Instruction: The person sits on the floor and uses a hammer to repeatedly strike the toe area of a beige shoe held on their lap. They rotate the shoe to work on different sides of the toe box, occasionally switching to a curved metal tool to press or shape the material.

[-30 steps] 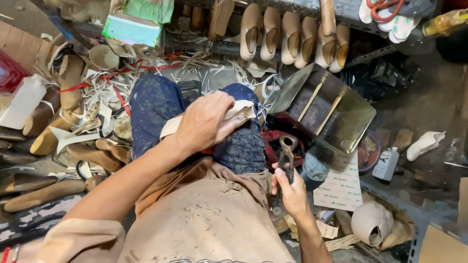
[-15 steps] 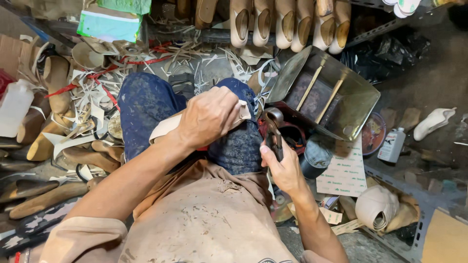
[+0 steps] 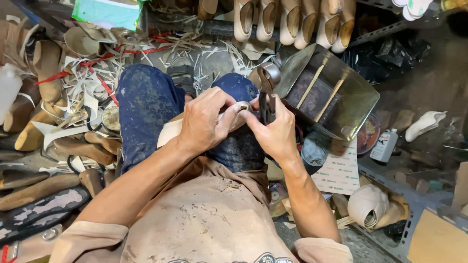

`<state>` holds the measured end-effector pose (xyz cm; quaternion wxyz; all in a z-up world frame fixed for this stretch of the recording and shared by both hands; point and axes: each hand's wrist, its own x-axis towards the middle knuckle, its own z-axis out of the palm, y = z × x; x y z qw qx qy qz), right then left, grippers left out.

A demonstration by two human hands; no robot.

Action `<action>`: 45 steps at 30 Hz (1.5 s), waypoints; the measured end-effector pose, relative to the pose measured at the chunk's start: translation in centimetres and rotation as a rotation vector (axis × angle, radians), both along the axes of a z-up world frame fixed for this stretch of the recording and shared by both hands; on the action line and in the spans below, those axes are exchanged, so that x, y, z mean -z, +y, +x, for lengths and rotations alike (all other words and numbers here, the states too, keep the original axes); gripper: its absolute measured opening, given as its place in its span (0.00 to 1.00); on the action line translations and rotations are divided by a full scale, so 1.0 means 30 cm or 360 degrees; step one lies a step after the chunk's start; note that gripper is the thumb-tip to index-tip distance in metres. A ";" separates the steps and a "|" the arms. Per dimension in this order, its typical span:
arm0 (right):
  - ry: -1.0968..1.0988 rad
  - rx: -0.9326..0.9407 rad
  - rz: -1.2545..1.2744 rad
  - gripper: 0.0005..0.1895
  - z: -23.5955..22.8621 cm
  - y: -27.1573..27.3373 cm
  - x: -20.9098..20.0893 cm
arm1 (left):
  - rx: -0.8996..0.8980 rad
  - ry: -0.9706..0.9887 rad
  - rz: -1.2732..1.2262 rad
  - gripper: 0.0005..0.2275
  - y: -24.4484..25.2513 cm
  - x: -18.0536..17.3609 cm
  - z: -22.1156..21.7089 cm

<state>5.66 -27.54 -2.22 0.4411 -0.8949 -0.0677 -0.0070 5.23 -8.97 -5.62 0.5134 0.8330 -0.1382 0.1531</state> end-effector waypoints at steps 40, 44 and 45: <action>0.1215 -0.0433 -0.0950 0.24 -0.280 -0.134 -0.268 | 0.0196 -0.0304 0.0801 0.20 -0.060 0.131 -0.231; 0.1286 -0.0384 -0.0932 0.22 -0.278 -0.123 -0.256 | 0.0272 -0.0220 0.0727 0.25 -0.043 0.145 -0.197; 0.1236 -0.0368 -0.0860 0.21 -0.273 -0.124 -0.242 | 0.0331 -0.0133 0.0678 0.31 -0.037 0.159 -0.184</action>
